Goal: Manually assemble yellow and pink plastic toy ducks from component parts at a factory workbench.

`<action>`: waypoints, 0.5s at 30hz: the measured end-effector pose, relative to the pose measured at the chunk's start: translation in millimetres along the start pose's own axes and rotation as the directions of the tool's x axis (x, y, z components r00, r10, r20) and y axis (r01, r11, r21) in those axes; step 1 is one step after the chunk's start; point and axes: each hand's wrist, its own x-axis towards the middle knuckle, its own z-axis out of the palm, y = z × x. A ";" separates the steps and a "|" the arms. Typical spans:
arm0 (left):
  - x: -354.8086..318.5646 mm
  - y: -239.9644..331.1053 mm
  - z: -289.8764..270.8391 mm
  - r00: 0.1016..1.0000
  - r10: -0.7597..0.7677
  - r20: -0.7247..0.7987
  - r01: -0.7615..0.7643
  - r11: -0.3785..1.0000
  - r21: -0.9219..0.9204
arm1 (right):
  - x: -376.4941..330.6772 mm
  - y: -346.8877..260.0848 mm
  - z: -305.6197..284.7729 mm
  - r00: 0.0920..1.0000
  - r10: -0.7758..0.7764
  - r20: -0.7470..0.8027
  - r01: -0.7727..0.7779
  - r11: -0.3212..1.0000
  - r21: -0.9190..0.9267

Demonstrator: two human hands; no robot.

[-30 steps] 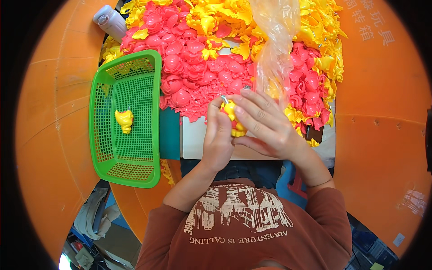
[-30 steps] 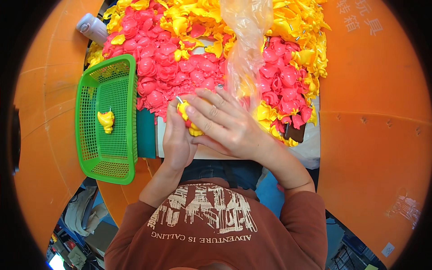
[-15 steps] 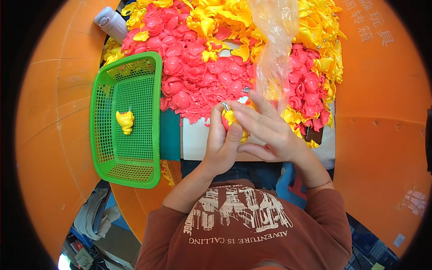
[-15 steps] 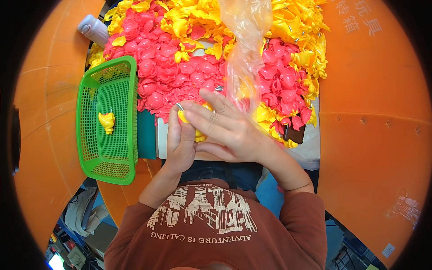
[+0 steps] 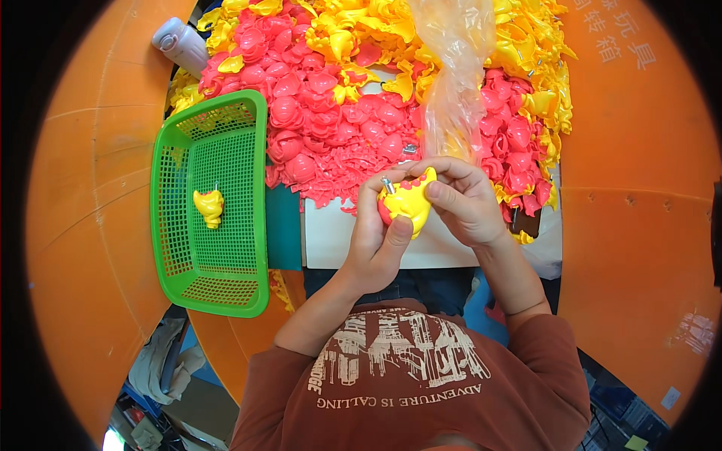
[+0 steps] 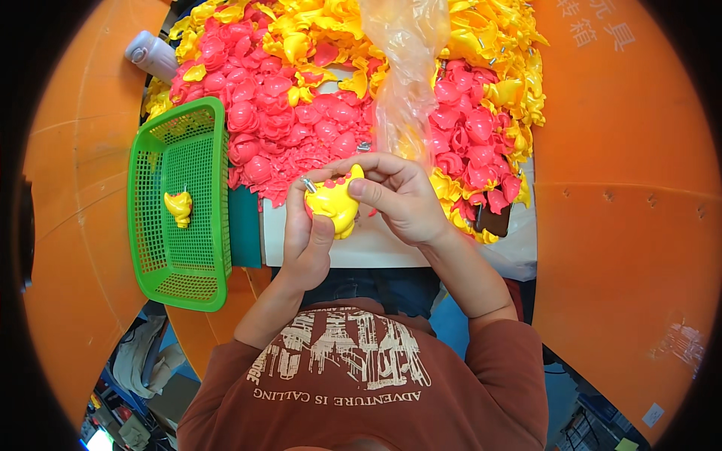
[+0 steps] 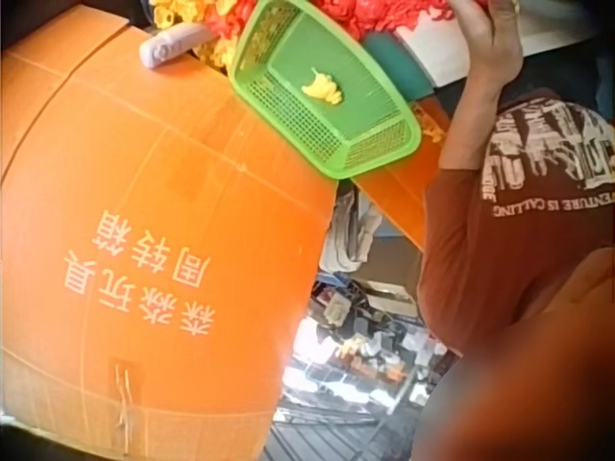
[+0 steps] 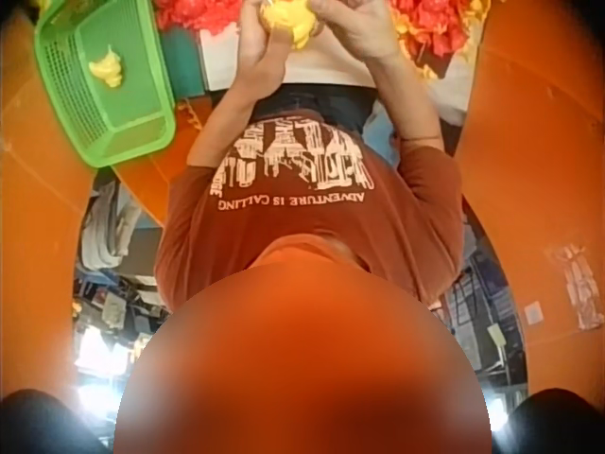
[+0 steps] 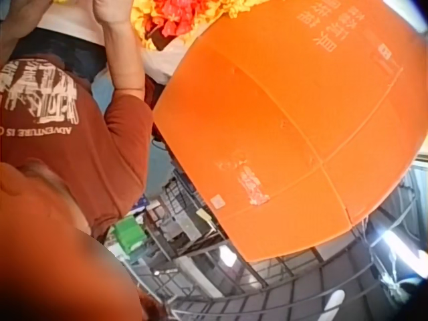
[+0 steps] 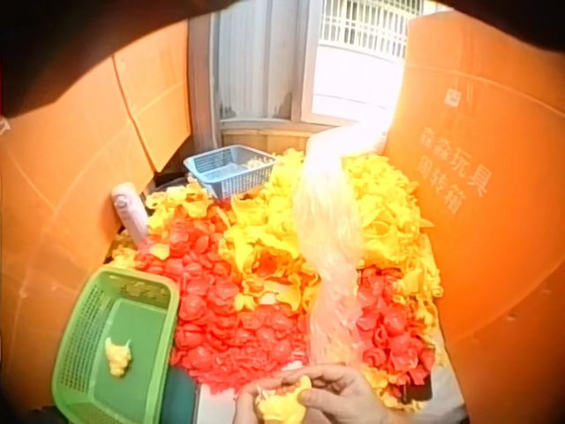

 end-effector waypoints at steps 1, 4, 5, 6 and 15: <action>0.4 0.1 0.0 1.000 0.003 -0.004 -0.003 1.000 -0.002 | 0.4 1.3 0.7 1.000 0.001 -0.001 -0.001 1.000 0.001; 0.6 -3.2 -2.0 1.000 -0.012 -0.018 0.011 0.999 -0.039 | 0.4 5.2 1.3 0.999 0.003 -0.051 -0.002 1.000 0.018; 0.3 -1.4 -0.7 1.000 -0.014 -0.017 0.013 0.999 -0.038 | 0.7 6.7 0.2 0.999 0.007 -0.052 -0.006 1.000 0.029; 0.6 2.5 1.7 0.995 -0.065 -0.074 0.060 0.996 -0.069 | 0.5 7.6 -0.3 0.999 0.012 -0.053 -0.010 0.999 0.040; 4.7 7.0 4.4 0.961 -0.087 -0.261 0.063 0.993 -0.099 | -4.1 13.3 18.7 0.956 -0.248 -0.153 0.181 0.916 -0.357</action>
